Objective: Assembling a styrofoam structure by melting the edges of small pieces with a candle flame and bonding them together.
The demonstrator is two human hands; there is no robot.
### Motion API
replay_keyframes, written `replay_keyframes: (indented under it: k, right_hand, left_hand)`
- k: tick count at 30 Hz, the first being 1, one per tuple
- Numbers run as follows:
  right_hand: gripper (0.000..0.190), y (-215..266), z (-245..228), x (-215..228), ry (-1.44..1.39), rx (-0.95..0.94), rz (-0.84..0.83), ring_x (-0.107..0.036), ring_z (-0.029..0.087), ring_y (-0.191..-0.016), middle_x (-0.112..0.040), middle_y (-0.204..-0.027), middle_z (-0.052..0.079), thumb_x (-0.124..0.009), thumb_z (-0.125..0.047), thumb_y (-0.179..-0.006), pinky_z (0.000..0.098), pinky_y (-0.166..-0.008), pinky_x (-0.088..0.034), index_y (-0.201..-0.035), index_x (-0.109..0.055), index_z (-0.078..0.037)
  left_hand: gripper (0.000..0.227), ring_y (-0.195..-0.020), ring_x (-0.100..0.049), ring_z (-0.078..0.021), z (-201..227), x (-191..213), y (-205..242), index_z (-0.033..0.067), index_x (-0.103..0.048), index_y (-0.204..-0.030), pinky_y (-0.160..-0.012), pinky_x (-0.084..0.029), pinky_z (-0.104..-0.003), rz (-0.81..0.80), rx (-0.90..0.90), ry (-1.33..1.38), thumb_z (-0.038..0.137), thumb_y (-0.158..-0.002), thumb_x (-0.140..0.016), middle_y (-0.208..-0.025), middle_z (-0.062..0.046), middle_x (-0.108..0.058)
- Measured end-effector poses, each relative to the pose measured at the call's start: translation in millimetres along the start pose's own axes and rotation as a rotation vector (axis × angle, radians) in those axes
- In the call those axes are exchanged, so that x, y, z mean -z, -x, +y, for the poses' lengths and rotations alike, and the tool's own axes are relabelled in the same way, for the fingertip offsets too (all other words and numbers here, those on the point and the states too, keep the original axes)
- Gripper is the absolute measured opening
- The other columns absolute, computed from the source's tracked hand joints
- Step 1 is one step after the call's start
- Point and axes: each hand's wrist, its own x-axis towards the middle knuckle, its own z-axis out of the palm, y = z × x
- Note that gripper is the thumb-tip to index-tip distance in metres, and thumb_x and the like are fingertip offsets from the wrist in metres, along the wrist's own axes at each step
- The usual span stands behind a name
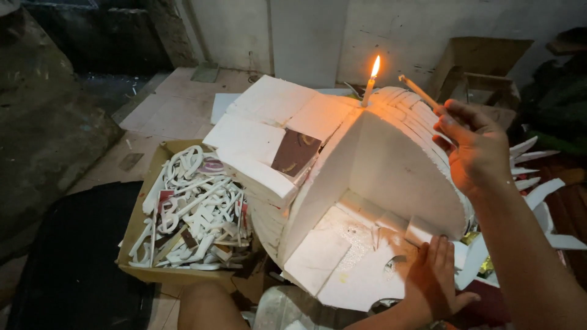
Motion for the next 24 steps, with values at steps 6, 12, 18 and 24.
replay_keyframes:
  k: [6,12,18,24]
  right_hand:
    - [0.029,5,7,2,-0.067,-0.029,-0.046,-0.061,0.006,-0.092,-0.071,-0.117,-0.002,-0.064,-0.008,-0.099,0.026,-0.088,-0.049,-0.127,-0.064,-0.014]
    - [0.024,-3,11,-12,-0.045,-0.046,-0.036,-0.06,0.007,-0.092,-0.071,-0.115,-0.001,-0.067,-0.013,-0.1,0.024,-0.086,-0.049,-0.123,-0.065,-0.014]
    - [0.014,-17,10,-33,0.076,0.003,0.0,-0.062,0.005,-0.094,-0.072,-0.112,-0.005,-0.064,-0.018,-0.106,0.0212,-0.085,-0.049,-0.119,-0.069,-0.018]
    - [0.01,-34,16,-38,0.092,0.03,0.026,-0.06,0.003,-0.087,-0.072,-0.108,-0.008,-0.064,-0.021,-0.106,0.0182,-0.08,-0.048,-0.114,-0.07,-0.021]
  left_hand:
    - [0.092,-0.155,-0.018,-0.0501,14,46,0,-0.0198,-0.023,-0.153,-0.125,-0.013,-0.054,-0.053,-0.008,0.173,0.052,-0.094,-0.026,-0.161,-0.039,-0.024]
    - [0.075,-0.152,-0.027,-0.0465,16,73,20,-0.015,-0.032,-0.151,-0.121,-0.025,-0.051,-0.02,0.003,0.233,0.033,-0.094,-0.044,-0.159,-0.035,-0.033]
    - [0.076,-0.152,-0.026,-0.0496,5,102,59,-0.0152,-0.032,-0.149,-0.125,-0.018,-0.054,0.006,-0.039,0.293,0.043,-0.099,-0.031,-0.158,-0.036,-0.033]
    - [0.066,-0.145,-0.036,-0.0443,-26,129,113,-0.0073,-0.037,-0.15,-0.121,-0.028,-0.052,0.144,-0.043,0.273,0.031,-0.097,-0.049,-0.153,-0.029,-0.041]
